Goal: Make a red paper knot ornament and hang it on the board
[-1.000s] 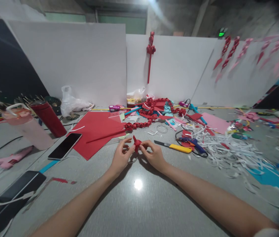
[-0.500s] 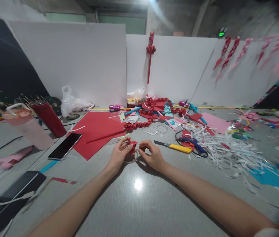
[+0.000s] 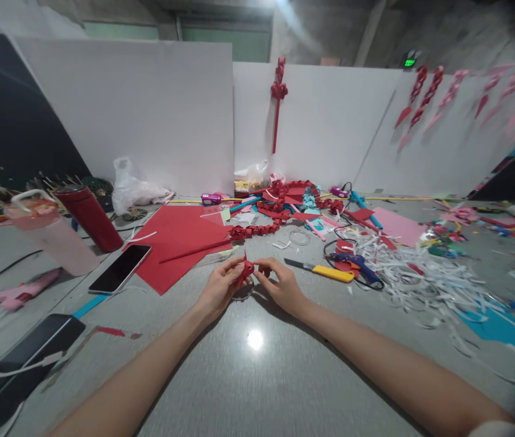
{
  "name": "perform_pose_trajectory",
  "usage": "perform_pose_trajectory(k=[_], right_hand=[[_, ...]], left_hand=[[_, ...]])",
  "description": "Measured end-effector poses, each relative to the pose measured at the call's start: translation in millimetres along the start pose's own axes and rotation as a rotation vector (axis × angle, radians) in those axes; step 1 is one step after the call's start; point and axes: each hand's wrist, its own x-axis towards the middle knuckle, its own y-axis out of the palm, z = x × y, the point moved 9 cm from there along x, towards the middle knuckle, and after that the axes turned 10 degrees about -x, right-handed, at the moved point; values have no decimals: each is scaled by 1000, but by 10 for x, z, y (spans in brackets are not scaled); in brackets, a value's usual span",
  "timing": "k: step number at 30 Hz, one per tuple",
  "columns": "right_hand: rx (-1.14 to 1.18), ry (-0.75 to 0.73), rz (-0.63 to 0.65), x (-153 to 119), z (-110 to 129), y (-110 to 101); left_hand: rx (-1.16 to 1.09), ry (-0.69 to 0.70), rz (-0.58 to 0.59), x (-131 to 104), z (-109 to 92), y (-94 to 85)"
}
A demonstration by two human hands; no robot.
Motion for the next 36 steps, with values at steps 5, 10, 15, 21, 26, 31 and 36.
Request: perform_pose_trajectory(k=[5,10,15,21,26,31,36], right_hand=[[-6,-21,-13,10,36,-19],[-9,-42,-20,21,76,-33],[-9,-50,-11,22,73,-22],[-15,-49,-9,19,62,-14],[-1,-35,11,18,62,-1],[13,-31,7,30,104,-37],[30,-10,-4,40,92,-56]], left_hand=[[-9,-19,-38,6,29,-61],[-14,-24,-57,0,26,-67],[-16,-19,-54,-24,9,-22],[-28,1,-49,-24,-26,-7],[-25,14,-22,-21,-40,-1],[-15,-3,-22,-26,-22,-12],[-28,-38,-59,-20,8,-55]])
